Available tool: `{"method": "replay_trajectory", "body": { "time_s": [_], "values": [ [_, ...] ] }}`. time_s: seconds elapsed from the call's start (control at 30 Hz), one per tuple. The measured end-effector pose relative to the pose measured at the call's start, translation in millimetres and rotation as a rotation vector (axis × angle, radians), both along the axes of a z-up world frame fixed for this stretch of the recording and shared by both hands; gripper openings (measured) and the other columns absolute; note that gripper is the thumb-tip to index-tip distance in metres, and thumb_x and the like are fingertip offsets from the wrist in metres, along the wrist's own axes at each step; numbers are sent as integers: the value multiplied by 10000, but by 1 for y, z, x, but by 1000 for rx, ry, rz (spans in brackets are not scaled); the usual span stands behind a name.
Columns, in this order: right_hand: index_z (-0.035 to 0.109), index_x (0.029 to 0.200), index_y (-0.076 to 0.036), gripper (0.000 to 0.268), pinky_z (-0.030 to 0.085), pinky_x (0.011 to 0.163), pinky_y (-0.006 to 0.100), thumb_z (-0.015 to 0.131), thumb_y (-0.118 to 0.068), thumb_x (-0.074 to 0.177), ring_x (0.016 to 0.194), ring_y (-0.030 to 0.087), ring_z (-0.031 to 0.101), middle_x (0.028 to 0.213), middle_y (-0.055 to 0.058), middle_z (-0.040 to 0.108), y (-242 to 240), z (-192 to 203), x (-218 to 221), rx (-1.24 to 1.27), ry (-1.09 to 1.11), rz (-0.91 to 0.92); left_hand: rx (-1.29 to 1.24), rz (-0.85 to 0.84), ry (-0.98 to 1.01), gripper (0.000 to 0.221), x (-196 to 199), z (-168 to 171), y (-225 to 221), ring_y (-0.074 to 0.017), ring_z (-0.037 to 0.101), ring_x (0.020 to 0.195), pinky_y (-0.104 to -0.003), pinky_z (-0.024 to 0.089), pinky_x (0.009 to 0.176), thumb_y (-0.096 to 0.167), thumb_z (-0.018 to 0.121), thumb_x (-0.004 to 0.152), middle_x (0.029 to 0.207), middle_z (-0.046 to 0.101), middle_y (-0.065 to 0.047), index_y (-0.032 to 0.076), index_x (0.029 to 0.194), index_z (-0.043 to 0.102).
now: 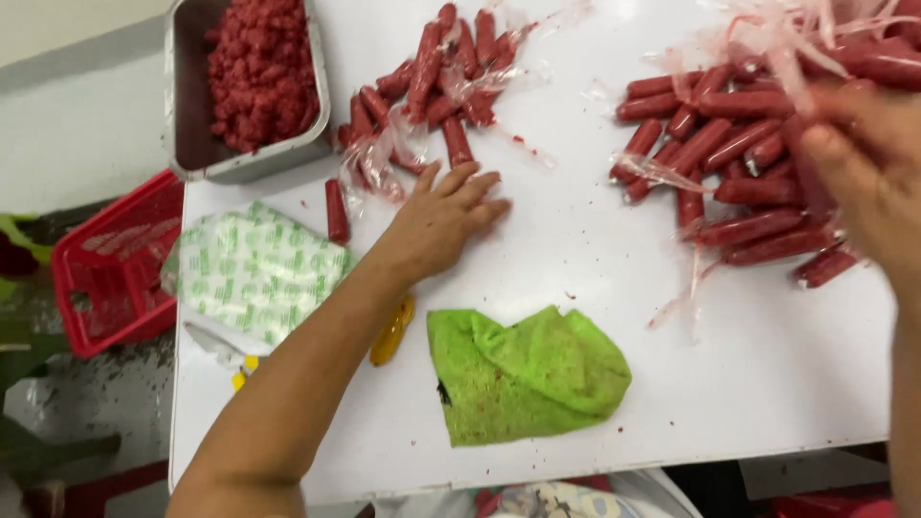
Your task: The person repeatedly picks up small sausages from a pile on a white table, wraps each one individually in a clear plastic film, and places the wrapped sausage back on the table. The person uses a green cloth to wipe their hands between wraps.
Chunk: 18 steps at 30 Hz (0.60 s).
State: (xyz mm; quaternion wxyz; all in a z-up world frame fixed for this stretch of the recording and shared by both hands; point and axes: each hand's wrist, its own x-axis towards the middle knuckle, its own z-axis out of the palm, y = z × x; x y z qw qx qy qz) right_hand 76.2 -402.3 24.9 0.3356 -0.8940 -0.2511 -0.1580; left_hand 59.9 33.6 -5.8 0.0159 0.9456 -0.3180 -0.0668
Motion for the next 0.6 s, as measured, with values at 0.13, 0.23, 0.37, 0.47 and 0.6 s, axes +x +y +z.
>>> {"method": "replay_trajectory", "body": {
  "time_s": [0.13,0.23,0.37,0.47,0.6],
  "values": [
    [544,1528,247,508,293,1190,646,656,154,1041,1362,635,398,1471,490,438,74,46,-25,-233,-324,-86,-119,-154,-335,217,22,-21,-6,-306,526,1266,-563,256,1165,167,733,815,1101,723,24,206,1028,747],
    [565,1441,-9,550,276,1180,570,570,80,899,1389,407,408,1471,224,539,135,25,-39,-167,35,7,-540,-93,-437,71,3,-4,-32,-310,594,1077,-519,398,973,103,727,880,902,692,-6,110,850,663],
    [596,1321,-16,367,376,1119,509,517,-168,997,1229,364,532,1253,202,599,188,-28,-32,459,387,329,-1257,97,-130,105,-22,45,-68,-207,627,1095,-353,471,1004,196,628,1011,1123,701,-8,163,954,709],
    [690,1055,-56,198,451,1041,403,524,-137,982,997,223,596,972,77,630,203,-20,-58,775,627,334,-1631,212,197,123,-43,51,-81,-196,655,798,-288,533,738,175,550,1043,987,724,-102,152,955,633],
    [607,921,-90,229,448,948,490,453,-208,1043,938,269,578,911,134,585,192,-24,-107,903,606,543,-2028,338,707,181,-83,70,-92,-139,446,494,-191,371,495,224,536,1044,531,351,-2,92,924,563]
  ]
}}
